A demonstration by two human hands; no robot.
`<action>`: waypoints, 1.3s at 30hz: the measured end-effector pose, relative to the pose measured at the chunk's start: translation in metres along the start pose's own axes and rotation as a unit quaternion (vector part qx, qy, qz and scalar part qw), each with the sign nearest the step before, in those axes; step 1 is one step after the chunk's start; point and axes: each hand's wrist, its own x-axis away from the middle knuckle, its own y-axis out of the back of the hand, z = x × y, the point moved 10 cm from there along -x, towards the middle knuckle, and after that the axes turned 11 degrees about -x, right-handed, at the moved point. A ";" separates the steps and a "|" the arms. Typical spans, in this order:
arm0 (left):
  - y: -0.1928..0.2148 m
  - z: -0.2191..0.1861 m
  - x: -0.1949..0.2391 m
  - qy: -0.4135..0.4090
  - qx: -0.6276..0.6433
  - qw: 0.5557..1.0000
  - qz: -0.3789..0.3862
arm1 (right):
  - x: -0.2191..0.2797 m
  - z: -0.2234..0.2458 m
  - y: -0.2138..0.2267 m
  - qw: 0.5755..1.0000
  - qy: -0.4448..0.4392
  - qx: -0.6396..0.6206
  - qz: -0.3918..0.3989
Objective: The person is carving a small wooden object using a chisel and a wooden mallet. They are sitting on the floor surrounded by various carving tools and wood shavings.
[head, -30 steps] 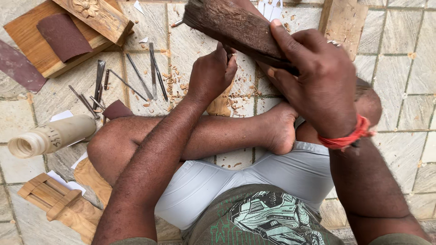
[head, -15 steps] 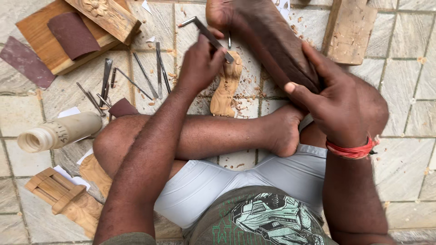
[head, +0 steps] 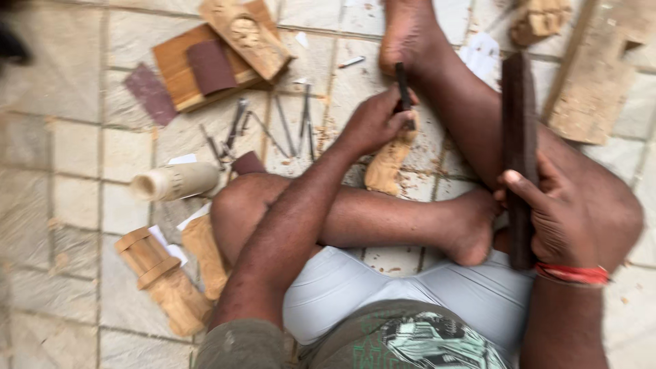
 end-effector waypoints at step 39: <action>0.011 -0.021 -0.015 -0.046 -0.068 0.994 -0.068 | -0.038 0.150 -0.145 0.670 0.377 0.637 0.059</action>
